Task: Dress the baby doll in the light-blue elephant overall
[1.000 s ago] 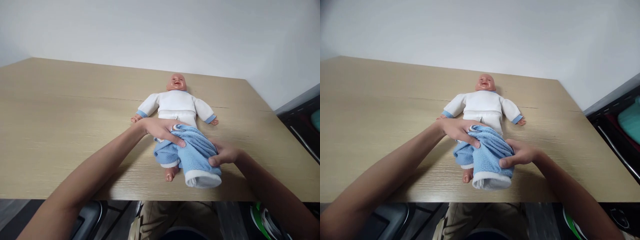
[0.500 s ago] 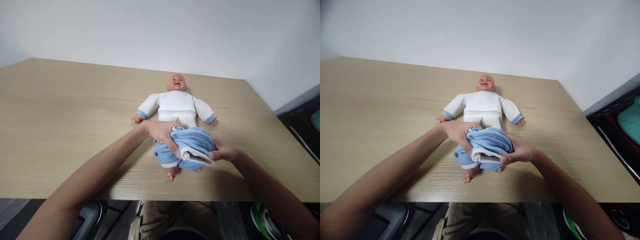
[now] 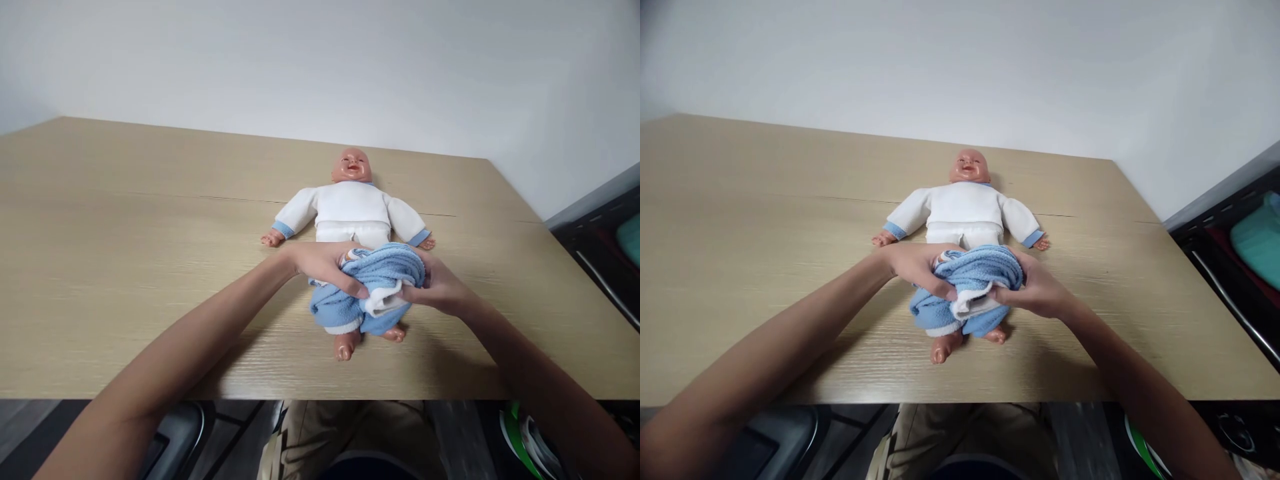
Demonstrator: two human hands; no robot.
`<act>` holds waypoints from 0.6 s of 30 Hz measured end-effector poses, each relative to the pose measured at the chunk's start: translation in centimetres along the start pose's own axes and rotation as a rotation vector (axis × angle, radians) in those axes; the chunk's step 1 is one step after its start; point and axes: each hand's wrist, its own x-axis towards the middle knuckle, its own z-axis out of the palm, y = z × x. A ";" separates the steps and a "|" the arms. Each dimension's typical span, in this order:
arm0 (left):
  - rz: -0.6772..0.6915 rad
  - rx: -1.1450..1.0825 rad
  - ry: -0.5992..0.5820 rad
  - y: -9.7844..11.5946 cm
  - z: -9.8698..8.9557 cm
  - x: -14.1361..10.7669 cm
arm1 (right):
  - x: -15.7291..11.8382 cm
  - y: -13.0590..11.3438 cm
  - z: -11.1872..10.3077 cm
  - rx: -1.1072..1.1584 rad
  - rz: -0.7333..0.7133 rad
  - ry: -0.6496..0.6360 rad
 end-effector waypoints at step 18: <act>-0.093 0.381 0.122 2.4 2.9 0.6 | -8.2 -0.2 11.5 -0.055 0.173 0.523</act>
